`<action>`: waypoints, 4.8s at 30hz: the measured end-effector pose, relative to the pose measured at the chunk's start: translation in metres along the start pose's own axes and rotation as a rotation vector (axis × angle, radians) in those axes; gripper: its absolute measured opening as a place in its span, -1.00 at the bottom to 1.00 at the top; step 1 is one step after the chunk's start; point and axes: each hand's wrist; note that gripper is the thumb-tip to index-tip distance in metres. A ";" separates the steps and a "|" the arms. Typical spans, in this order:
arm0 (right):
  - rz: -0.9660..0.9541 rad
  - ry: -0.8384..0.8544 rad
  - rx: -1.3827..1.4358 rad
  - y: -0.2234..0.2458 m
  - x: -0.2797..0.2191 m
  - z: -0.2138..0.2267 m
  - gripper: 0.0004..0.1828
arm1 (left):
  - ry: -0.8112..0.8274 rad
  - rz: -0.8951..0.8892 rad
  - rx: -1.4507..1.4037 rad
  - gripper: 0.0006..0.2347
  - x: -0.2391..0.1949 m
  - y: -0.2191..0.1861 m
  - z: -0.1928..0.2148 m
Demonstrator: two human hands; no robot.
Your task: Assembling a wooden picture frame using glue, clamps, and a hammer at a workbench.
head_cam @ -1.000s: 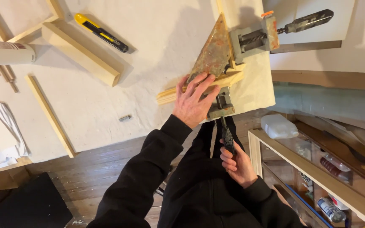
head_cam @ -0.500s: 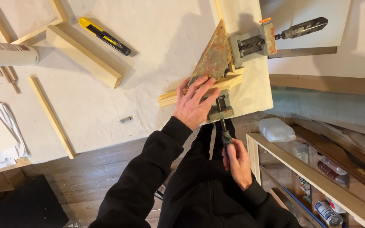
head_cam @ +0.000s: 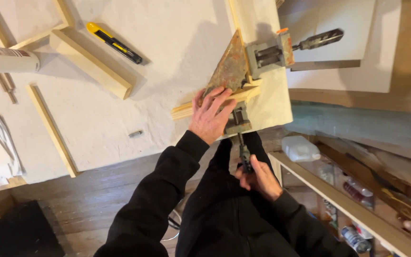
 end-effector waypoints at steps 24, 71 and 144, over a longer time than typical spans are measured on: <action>0.263 0.182 -1.275 0.345 0.239 -0.154 -0.57 | 0.219 0.125 0.043 -0.43 0.078 -0.024 -0.001; 0.992 0.539 -2.056 0.303 0.098 -0.138 -0.83 | 0.113 0.110 0.207 -0.46 0.071 -0.026 -0.026; 0.594 -0.172 -2.622 0.370 0.136 -0.046 -0.69 | 0.064 0.128 0.205 -0.60 0.063 -0.036 -0.028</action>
Point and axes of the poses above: each hand's wrist, its own x-axis towards the middle knuckle, its own z-axis out of the back of the hand, y = z × x
